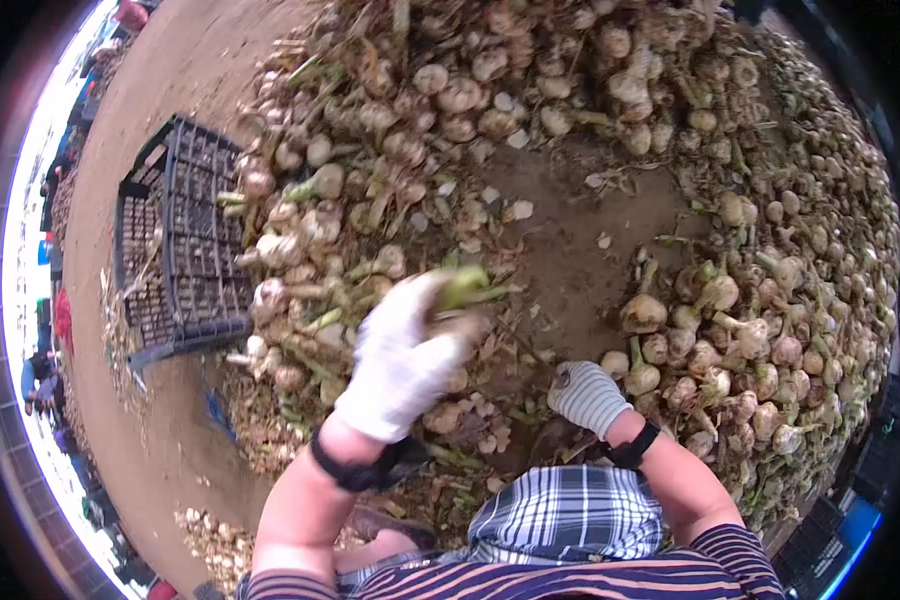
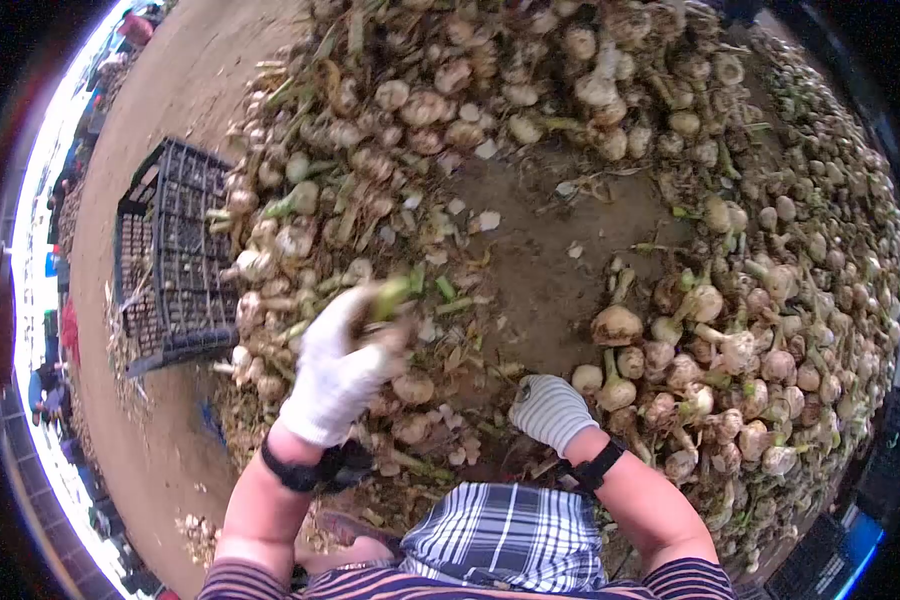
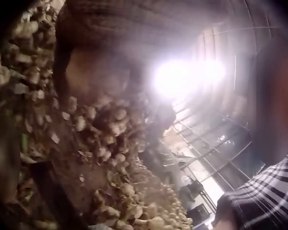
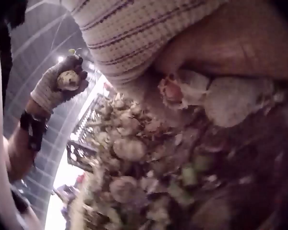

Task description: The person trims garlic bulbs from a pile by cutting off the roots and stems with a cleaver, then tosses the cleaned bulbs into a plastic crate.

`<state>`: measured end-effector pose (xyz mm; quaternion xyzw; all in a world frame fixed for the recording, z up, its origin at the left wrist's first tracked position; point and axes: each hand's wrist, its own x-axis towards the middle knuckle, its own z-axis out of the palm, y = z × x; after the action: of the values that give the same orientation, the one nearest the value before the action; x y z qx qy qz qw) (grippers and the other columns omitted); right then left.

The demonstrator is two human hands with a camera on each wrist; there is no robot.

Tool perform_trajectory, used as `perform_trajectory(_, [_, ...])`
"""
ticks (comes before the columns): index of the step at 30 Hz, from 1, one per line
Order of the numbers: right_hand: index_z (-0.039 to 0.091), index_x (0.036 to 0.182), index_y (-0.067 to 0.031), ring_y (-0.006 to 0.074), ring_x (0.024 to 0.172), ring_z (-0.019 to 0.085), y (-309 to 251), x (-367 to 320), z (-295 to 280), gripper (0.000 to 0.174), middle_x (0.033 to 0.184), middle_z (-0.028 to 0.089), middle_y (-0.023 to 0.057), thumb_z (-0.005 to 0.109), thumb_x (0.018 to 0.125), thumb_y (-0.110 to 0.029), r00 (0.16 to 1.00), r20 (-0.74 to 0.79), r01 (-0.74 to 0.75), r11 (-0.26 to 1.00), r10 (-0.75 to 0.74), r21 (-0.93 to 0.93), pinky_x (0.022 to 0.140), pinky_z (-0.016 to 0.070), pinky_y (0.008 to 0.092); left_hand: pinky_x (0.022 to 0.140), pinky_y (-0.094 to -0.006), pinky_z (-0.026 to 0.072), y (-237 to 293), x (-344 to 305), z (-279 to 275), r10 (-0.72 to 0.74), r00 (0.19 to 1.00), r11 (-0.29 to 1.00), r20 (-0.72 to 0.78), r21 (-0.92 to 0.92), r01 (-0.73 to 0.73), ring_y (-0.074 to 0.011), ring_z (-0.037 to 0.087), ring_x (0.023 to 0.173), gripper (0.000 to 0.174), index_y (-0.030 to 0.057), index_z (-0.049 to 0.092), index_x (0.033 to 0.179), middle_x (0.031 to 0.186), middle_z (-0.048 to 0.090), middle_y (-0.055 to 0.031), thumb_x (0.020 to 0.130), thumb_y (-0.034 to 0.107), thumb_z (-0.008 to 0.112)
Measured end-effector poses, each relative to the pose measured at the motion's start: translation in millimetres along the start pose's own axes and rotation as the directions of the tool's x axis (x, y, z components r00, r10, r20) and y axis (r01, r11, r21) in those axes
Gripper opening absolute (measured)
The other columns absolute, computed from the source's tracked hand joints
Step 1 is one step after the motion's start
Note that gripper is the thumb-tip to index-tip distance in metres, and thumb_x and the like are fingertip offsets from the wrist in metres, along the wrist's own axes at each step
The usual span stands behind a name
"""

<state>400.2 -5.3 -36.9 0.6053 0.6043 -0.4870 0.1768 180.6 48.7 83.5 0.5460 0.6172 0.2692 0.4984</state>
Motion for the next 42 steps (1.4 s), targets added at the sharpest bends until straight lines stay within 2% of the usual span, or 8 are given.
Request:
perform_trajectory(3, [0.062, 0.104, 0.0007, 0.0257, 0.090, 0.060, -3.2, 10.8, 6.4, 0.032, 0.091, 0.063, 0.0169, 0.055, 0.083, -0.022, 0.998, -0.037, 0.051, 0.991, -0.047, 0.128, 0.080, 0.0480, 0.0336, 0.101, -0.0336, 0.0393, 57.8, 2.0, 36.5, 0.294, 0.758, 0.794, 0.582, -0.591, 0.145, -0.0244, 0.044, 0.124, 0.080, 0.0053, 0.035, 0.139, 0.130, 0.051, -0.0123, 0.074, 0.028, 0.076])
perform_trajectory(7, [0.055, 0.109, 0.0061, 0.0095, 0.074, 0.059, 20.0, 23.4, 12.6, 0.032, 0.076, 0.061, 0.0041, 0.055, 0.089, -0.018, 0.986, -0.153, 0.118, 0.908, -0.060, 0.402, 0.067, 0.0484, 0.0244, 0.102, -0.0357, 0.0384, 15.5, 63.5, 17.5, 0.289, 0.944, 0.851, 0.161, 0.407, -0.331, -0.0274, 0.049, 0.121, 0.076, 0.0013, 0.039, 0.135, 0.129, 0.052, -0.0185, 0.074, 0.031, 0.074])
perform_trajectory(9, [0.056, 0.098, 0.0034, 0.0058, 0.062, 0.050, 53.4, 41.6, 31.8, 0.020, 0.067, 0.052, -0.0012, 0.052, 0.089, -0.014, 0.964, -0.231, 0.266, 0.492, -0.131, 0.829, 0.058, 0.0434, 0.0221, 0.106, -0.0473, 0.0289, -50.4, 96.5, -7.1, -0.050, 0.995, 0.423, -0.088, 0.901, 0.101, -0.0297, 0.057, 0.112, 0.068, 0.0027, 0.043, 0.130, 0.117, 0.060, -0.0201, 0.079, 0.043, 0.063])
perform_trajectory(15, [0.058, 0.092, 0.0008, 0.0166, 0.064, 0.058, 49.1, 43.6, 32.2, 0.024, 0.071, 0.059, 0.0064, 0.061, 0.079, -0.019, 0.919, -0.394, 0.282, 0.699, -0.001, 0.657, 0.058, 0.0466, 0.0294, 0.099, -0.0499, 0.0357, -80.4, 95.5, -12.7, -0.212, 0.977, 0.356, -0.007, 0.931, 0.084, -0.0316, 0.061, 0.098, 0.060, 0.0081, 0.052, 0.114, 0.103, 0.064, -0.0179, 0.066, 0.039, 0.071])
perform_trajectory(18, [0.061, 0.085, -0.0029, 0.0314, 0.069, 0.062, 7.8, 0.7, -20.1, 0.025, 0.071, 0.062, 0.0162, 0.060, 0.072, -0.024, 0.853, -0.502, 0.253, 0.954, -0.141, 0.162, 0.062, 0.0496, 0.0373, 0.087, -0.0339, 0.0465, -102.5, 70.2, 7.0, -0.076, 0.997, 0.958, -0.030, 0.276, 0.081, -0.0257, 0.061, 0.093, 0.050, 0.0056, 0.049, 0.111, 0.099, 0.064, -0.0119, 0.073, 0.029, 0.071])
perform_trajectory(21, [0.060, 0.077, -0.0047, 0.0333, 0.069, 0.063, -24.0, -23.1, -49.1, 0.018, 0.068, 0.061, 0.0165, 0.058, 0.070, -0.021, 0.839, -0.445, 0.268, 0.950, -0.313, -0.163, 0.060, 0.0494, 0.0410, 0.087, -0.0268, 0.0471, -123.6, 59.5, 24.3, -0.195, 0.931, 0.538, 0.310, -0.760, 0.366, -0.0162, 0.057, 0.088, 0.046, 0.0034, 0.044, 0.115, 0.100, 0.060, -0.0058, 0.078, 0.015, 0.069])
perform_trajectory(29, [0.057, 0.073, -0.0055, 0.0329, 0.065, 0.060, -46.3, -28.5, -46.9, 0.017, 0.065, 0.058, 0.0144, 0.061, 0.066, -0.020, 0.735, -0.418, 0.443, 0.845, -0.534, -0.299, 0.057, 0.0483, 0.0425, 0.095, -0.0332, 0.0444, -103.1, 14.7, 42.0, 0.087, 0.890, 0.515, 0.448, -0.785, 0.345, -0.0142, 0.057, 0.096, 0.056, 0.0072, 0.041, 0.123, 0.109, 0.060, -0.0035, 0.078, 0.015, 0.072])
perform_trajectory(42, [0.059, 0.076, -0.0068, 0.0344, 0.065, 0.061, -1.3, -5.2, -34.4, 0.017, 0.068, 0.062, 0.0163, 0.058, 0.075, -0.023, 0.801, -0.557, 0.155, 0.975, -0.217, -0.156, 0.059, 0.0496, 0.0407, 0.073, -0.0398, 0.0506, -54.6, 8.8, 7.7, 0.537, 0.836, 0.731, -0.109, 0.554, -0.397, -0.0295, 0.058, 0.081, 0.069, 0.0105, 0.059, 0.110, 0.093, 0.057, -0.0147, 0.049, 0.030, 0.084])
